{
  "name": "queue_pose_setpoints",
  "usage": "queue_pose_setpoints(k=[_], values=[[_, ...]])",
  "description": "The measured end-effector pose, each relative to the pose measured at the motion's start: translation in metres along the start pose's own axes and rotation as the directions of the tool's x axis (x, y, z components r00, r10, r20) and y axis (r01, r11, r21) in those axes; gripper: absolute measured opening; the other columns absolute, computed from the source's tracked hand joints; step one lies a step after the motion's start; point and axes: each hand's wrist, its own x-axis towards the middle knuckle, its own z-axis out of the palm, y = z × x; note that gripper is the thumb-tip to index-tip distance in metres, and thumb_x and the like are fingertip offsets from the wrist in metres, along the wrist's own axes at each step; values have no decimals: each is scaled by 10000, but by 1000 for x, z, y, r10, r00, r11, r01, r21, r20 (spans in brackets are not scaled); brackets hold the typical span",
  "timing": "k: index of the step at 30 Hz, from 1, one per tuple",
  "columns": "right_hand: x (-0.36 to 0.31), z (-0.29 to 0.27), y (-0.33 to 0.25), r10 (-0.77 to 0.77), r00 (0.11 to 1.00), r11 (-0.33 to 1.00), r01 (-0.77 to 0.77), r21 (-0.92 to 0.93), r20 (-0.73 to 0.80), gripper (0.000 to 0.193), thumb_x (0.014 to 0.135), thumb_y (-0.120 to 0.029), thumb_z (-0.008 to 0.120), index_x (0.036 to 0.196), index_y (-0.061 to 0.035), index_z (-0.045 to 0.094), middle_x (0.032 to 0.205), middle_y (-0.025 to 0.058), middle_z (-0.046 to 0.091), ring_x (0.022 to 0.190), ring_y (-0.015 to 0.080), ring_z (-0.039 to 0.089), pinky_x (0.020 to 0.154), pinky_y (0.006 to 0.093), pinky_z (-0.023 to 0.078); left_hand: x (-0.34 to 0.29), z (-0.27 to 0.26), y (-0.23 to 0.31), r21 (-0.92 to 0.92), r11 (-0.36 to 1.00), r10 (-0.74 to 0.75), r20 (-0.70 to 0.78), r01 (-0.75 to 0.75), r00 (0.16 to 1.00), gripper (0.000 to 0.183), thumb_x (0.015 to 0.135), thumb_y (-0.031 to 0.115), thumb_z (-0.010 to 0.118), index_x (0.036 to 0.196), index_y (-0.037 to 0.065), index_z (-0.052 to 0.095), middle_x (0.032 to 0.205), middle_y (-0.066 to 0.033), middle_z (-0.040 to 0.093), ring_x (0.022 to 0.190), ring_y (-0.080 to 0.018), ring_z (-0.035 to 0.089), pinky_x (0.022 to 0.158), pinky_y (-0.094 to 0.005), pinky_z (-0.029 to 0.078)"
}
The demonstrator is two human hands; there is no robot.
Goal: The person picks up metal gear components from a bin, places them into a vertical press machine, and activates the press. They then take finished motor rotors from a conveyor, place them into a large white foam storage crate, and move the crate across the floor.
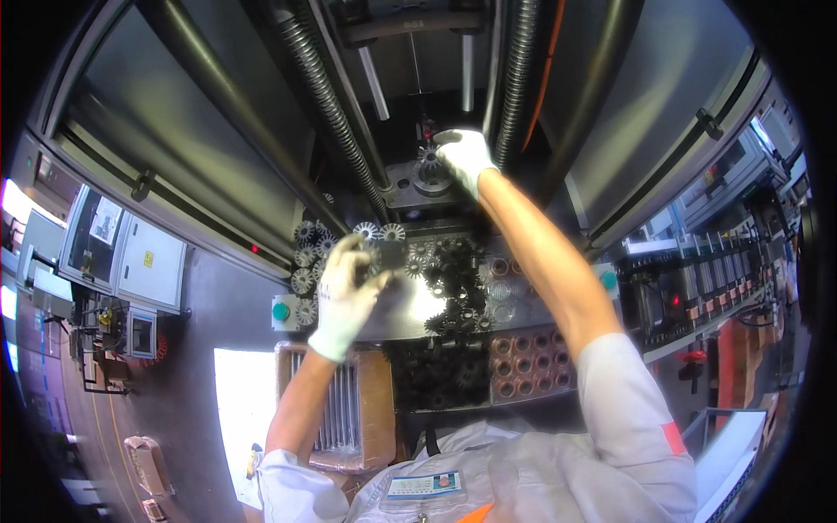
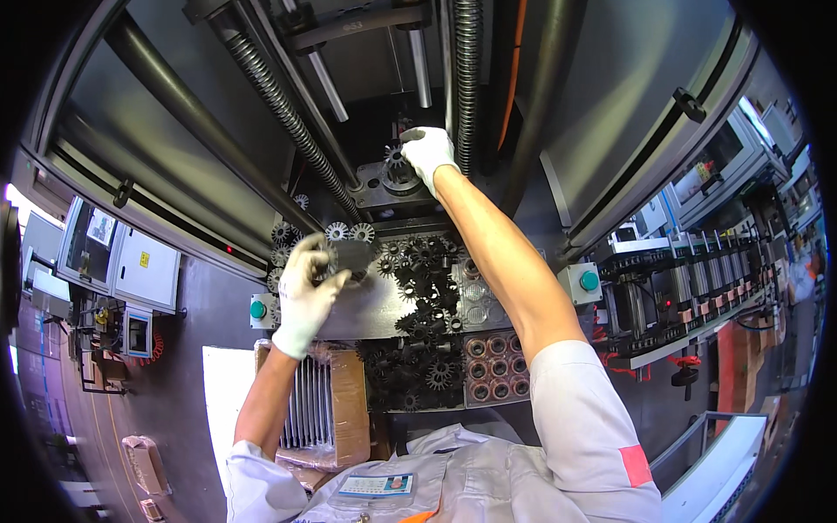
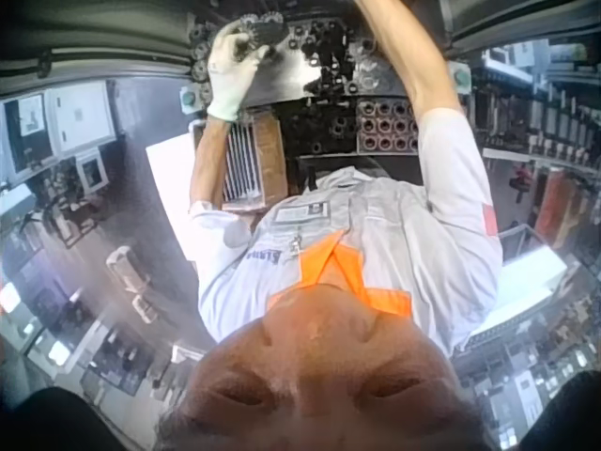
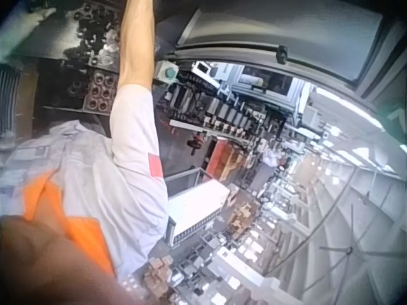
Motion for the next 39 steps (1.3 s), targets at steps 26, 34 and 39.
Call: queue_pose_setpoints(k=[26,34,39], values=[[-243,-39,65,-538,591,568,781,-260,601,249,904,-306,650,1106,-172,703,926,68,671,854,266,683,734,400,539,170,99,-5,603,764,34,317,-229,948,356,774,343,792,1025,104,710,1268,-196,603,1108,-368,632,928,-462,517],[-252,78,51,-254,278,359,917,-176,927,140,855,-221,662,912,-132,754,900,80,736,836,264,724,686,434,544,17,-41,30,496,859,-232,155,127,960,417,869,367,737,1164,74,702,1042,-118,727,890,-231,715,765,-343,555],[-269,107,63,-59,281,263,930,-257,958,187,842,-90,614,939,-109,773,946,91,763,878,258,744,697,414,571,-186,-103,-70,462,692,-693,207,555,690,390,871,310,707,1186,81,708,974,-135,731,900,-245,700,843,-359,539]])
